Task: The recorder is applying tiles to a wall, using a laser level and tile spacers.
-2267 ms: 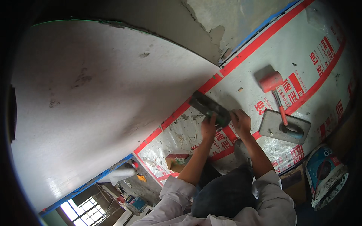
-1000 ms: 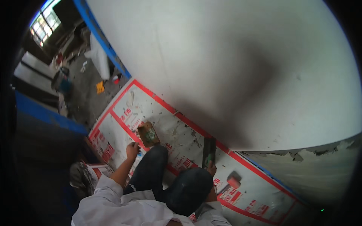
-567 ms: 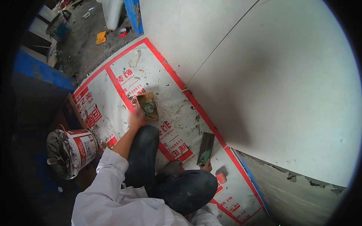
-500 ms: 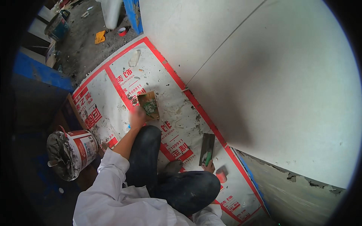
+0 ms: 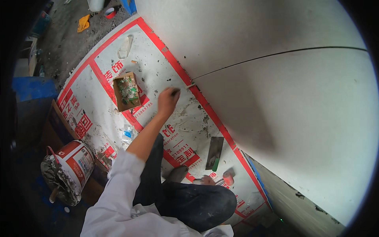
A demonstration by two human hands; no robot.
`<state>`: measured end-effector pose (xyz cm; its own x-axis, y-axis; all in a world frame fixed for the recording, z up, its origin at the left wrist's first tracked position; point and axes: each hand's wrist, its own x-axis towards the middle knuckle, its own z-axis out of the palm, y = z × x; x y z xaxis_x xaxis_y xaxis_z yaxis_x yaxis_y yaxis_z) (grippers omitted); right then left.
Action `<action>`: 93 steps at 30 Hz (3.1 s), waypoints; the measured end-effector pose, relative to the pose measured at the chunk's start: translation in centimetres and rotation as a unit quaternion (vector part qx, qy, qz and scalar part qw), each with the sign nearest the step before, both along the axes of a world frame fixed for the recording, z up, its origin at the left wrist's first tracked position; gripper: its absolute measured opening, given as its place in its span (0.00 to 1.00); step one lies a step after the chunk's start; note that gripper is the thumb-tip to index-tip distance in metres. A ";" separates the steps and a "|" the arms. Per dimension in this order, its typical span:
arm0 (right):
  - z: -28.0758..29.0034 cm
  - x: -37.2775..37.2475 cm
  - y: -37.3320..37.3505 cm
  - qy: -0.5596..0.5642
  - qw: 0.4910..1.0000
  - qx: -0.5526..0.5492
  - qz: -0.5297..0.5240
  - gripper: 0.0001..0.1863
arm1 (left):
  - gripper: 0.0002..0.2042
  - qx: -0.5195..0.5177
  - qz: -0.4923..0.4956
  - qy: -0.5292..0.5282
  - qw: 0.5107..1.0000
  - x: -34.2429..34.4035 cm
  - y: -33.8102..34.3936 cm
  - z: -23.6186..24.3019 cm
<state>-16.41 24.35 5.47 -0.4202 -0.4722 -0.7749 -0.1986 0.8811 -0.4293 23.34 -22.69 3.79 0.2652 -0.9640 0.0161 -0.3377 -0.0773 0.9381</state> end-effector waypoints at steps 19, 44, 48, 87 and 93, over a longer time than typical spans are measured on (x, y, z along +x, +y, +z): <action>1.3 11.5 0.5 -0.096 0.981 0.120 -0.115 0.28 | 0.05 0.051 -0.002 -0.247 0.968 -3.1 -7.3 -8.7; 1.8 14.1 -0.5 -0.104 0.982 0.113 -0.113 0.29 | 0.12 0.237 0.149 0.175 0.944 -5.6 -6.8 -9.5; 1.9 14.6 -1.5 -0.130 0.981 0.111 -0.092 0.27 | 0.12 0.229 0.153 0.151 0.949 -5.7 -6.9 -10.6; -12.4 -4.7 -23.7 0.419 0.874 -0.229 -0.092 0.15 | 0.10 0.280 -0.178 0.047 0.942 2.0 11.2 -6.2; -12.0 -5.6 -23.3 0.387 0.894 -0.193 -0.115 0.15 | 0.09 0.256 -0.176 0.026 0.950 1.8 10.0 -7.5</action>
